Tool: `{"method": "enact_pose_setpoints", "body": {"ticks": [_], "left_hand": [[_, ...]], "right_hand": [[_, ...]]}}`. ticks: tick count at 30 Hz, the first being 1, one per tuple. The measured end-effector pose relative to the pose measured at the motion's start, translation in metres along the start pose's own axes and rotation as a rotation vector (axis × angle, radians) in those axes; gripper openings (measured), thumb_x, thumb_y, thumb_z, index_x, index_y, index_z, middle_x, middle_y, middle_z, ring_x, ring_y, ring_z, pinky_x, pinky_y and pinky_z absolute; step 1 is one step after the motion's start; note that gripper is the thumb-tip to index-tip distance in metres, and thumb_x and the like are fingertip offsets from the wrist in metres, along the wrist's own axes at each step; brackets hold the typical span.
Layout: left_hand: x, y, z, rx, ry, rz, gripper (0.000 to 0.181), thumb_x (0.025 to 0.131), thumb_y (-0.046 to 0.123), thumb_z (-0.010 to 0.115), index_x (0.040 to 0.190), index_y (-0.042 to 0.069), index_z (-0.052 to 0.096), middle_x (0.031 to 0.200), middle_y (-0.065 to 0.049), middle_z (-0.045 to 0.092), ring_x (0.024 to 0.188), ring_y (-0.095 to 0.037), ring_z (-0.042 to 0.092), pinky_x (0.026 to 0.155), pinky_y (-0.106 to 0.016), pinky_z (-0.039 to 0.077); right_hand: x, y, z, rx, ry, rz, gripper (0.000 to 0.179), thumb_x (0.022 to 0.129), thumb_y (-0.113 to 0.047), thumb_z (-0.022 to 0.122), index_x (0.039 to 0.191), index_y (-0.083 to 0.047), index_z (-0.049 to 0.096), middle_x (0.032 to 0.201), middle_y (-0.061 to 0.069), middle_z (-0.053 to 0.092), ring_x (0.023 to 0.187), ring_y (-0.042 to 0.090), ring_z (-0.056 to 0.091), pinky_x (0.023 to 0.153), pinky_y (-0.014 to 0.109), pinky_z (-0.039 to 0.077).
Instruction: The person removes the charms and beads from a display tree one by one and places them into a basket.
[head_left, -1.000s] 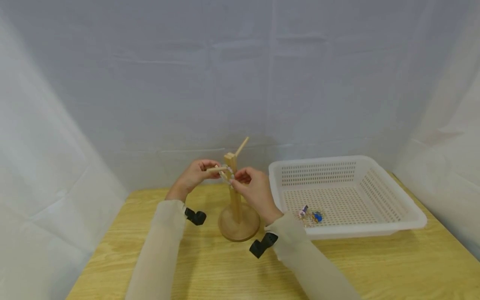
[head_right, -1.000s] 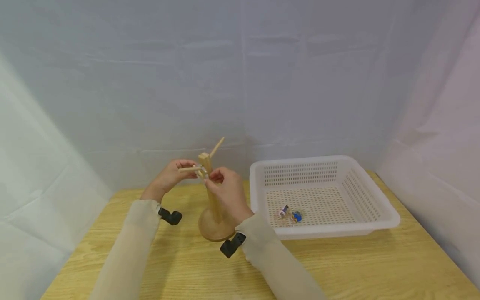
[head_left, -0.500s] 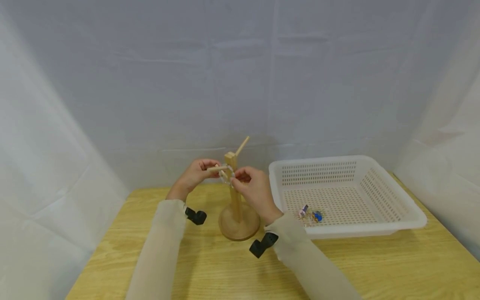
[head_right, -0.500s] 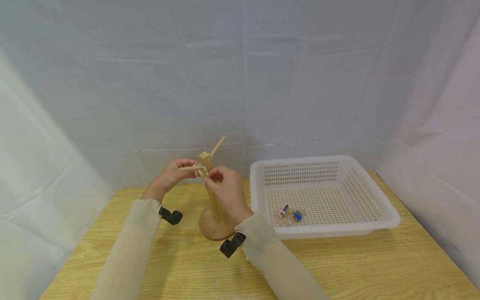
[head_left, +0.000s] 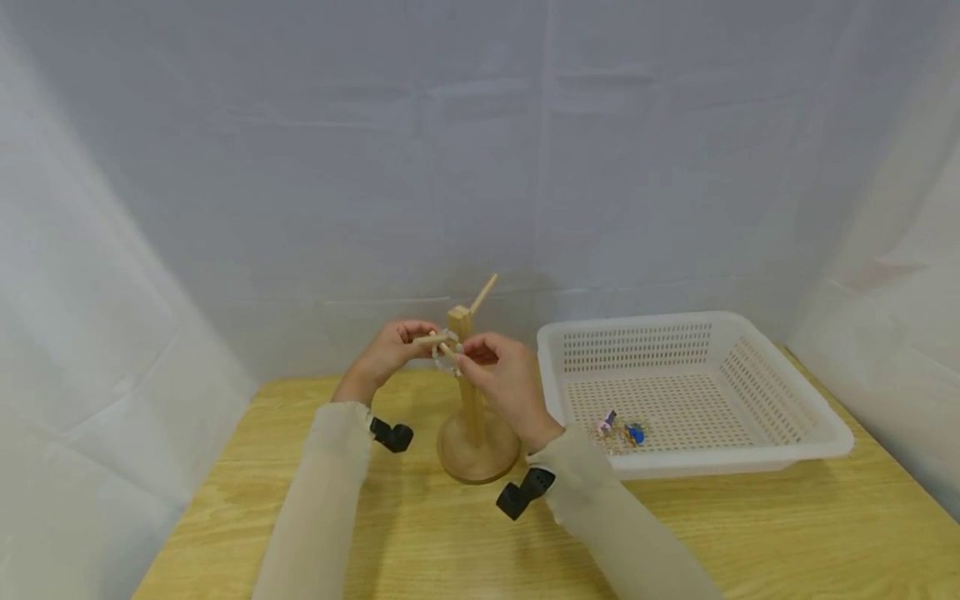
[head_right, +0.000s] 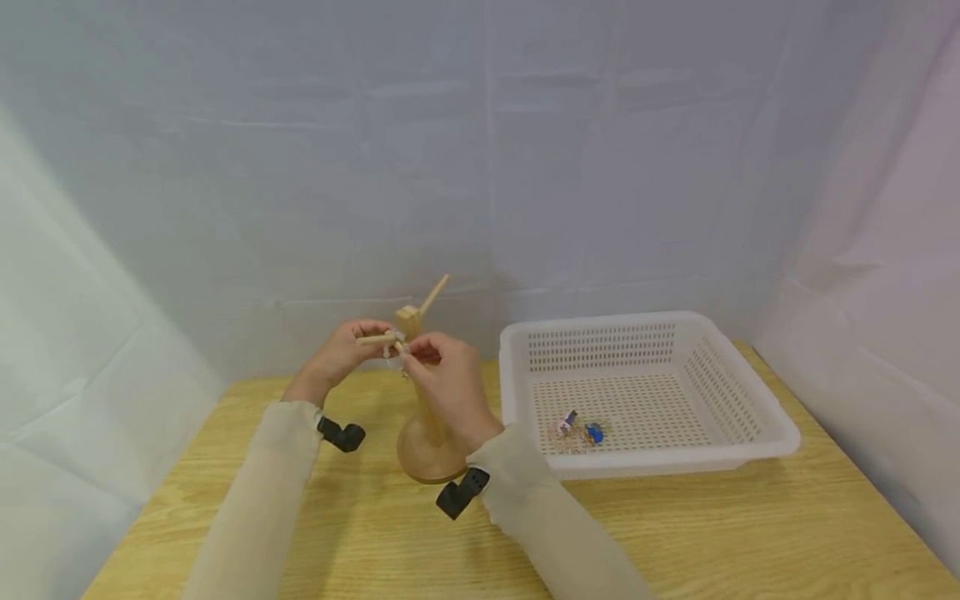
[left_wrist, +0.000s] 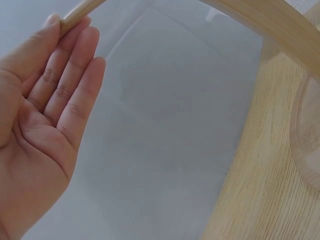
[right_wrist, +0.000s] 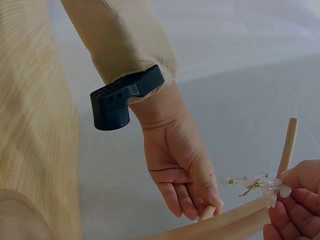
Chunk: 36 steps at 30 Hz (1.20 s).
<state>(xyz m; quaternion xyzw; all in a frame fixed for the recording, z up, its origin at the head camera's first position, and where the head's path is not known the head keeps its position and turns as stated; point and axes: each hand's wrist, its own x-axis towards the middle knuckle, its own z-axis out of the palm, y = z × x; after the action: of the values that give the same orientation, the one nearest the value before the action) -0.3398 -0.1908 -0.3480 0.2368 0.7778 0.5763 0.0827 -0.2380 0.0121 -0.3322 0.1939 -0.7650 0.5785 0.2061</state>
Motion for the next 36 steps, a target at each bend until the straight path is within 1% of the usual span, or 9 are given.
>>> {"method": "enact_pose_setpoints", "body": {"ticks": [4, 9, 12, 16, 20, 24, 30, 32, 36], "left_hand": [[0.000, -0.001, -0.001, 0.003, -0.002, 0.003, 0.022, 0.094, 0.012, 0.059, 0.108, -0.003, 0.064, 0.088, 0.005, 0.069, 0.084, -0.012, 0.065, 0.086, -0.033, 0.054], [0.000, -0.002, -0.001, -0.009, -0.008, 0.008, 0.022, 0.093, 0.013, 0.060, 0.109, -0.002, 0.065, 0.090, 0.004, 0.069, 0.086, -0.013, 0.065, 0.086, -0.032, 0.053], [-0.001, -0.003, -0.001, -0.015, -0.004, 0.006, 0.019, 0.094, 0.015, 0.060, 0.106, 0.002, 0.066, 0.088, 0.005, 0.069, 0.086, -0.012, 0.066, 0.084, -0.030, 0.053], [-0.001, -0.003, -0.001, -0.036, -0.007, 0.010, 0.009, 0.094, 0.013, 0.060, 0.097, 0.011, 0.068, 0.087, 0.006, 0.069, 0.087, -0.011, 0.066, 0.084, -0.028, 0.054], [-0.002, -0.004, -0.001, -0.051, -0.009, 0.015, 0.009, 0.092, 0.010, 0.061, 0.094, 0.016, 0.068, 0.086, 0.006, 0.069, 0.086, -0.011, 0.066, 0.084, -0.028, 0.054], [-0.001, -0.004, -0.001, -0.037, -0.011, 0.012, 0.007, 0.092, 0.014, 0.062, 0.094, 0.015, 0.068, 0.088, 0.004, 0.068, 0.089, -0.013, 0.066, 0.086, -0.031, 0.053], [-0.001, -0.004, -0.001, -0.040, -0.008, 0.002, 0.010, 0.092, 0.021, 0.063, 0.094, 0.013, 0.068, 0.087, 0.002, 0.067, 0.090, -0.017, 0.064, 0.089, -0.037, 0.052], [-0.001, -0.003, 0.000, -0.047, -0.002, -0.008, 0.010, 0.091, 0.021, 0.064, 0.094, 0.012, 0.068, 0.088, 0.002, 0.067, 0.092, -0.018, 0.064, 0.092, -0.041, 0.051], [0.000, -0.004, 0.000, -0.045, 0.013, -0.028, 0.010, 0.091, 0.018, 0.064, 0.096, 0.010, 0.067, 0.090, 0.000, 0.067, 0.095, -0.020, 0.064, 0.095, -0.045, 0.049]], "right_hand": [[-0.001, -0.002, 0.000, 0.003, -0.006, -0.028, 0.011, 0.084, -0.007, 0.070, 0.091, 0.001, 0.069, 0.087, 0.010, 0.070, 0.080, 0.020, 0.066, 0.072, 0.025, 0.057], [-0.002, -0.007, -0.001, 0.025, -0.022, -0.048, 0.010, 0.086, -0.008, 0.069, 0.092, -0.001, 0.069, 0.088, 0.009, 0.070, 0.082, 0.018, 0.066, 0.075, 0.026, 0.056], [-0.004, -0.011, -0.001, 0.046, -0.032, -0.053, 0.010, 0.087, -0.010, 0.069, 0.093, -0.001, 0.069, 0.089, 0.008, 0.070, 0.082, 0.017, 0.065, 0.076, 0.026, 0.055], [-0.005, -0.016, 0.000, 0.051, -0.035, -0.066, 0.011, 0.087, -0.011, 0.069, 0.093, -0.003, 0.069, 0.089, 0.007, 0.070, 0.081, 0.015, 0.065, 0.076, 0.025, 0.055], [-0.005, -0.020, 0.000, 0.055, -0.036, -0.084, 0.010, 0.086, -0.012, 0.070, 0.093, -0.003, 0.069, 0.089, 0.006, 0.070, 0.080, 0.015, 0.065, 0.075, 0.027, 0.056], [-0.006, -0.022, -0.001, 0.085, -0.041, -0.097, 0.010, 0.086, -0.011, 0.070, 0.092, -0.003, 0.069, 0.088, 0.007, 0.070, 0.080, 0.017, 0.065, 0.075, 0.031, 0.056], [-0.008, -0.027, -0.001, 0.119, -0.047, -0.112, 0.010, 0.086, -0.010, 0.070, 0.092, -0.003, 0.069, 0.089, 0.008, 0.070, 0.080, 0.016, 0.064, 0.075, 0.028, 0.056], [-0.008, -0.029, -0.001, 0.115, -0.050, -0.120, 0.009, 0.085, -0.009, 0.070, 0.091, -0.003, 0.069, 0.089, 0.007, 0.070, 0.080, 0.015, 0.064, 0.074, 0.027, 0.056], [-0.009, -0.030, -0.001, 0.112, -0.058, -0.135, 0.009, 0.085, -0.008, 0.070, 0.091, -0.003, 0.069, 0.088, 0.007, 0.070, 0.080, 0.015, 0.064, 0.075, 0.028, 0.056]]}}
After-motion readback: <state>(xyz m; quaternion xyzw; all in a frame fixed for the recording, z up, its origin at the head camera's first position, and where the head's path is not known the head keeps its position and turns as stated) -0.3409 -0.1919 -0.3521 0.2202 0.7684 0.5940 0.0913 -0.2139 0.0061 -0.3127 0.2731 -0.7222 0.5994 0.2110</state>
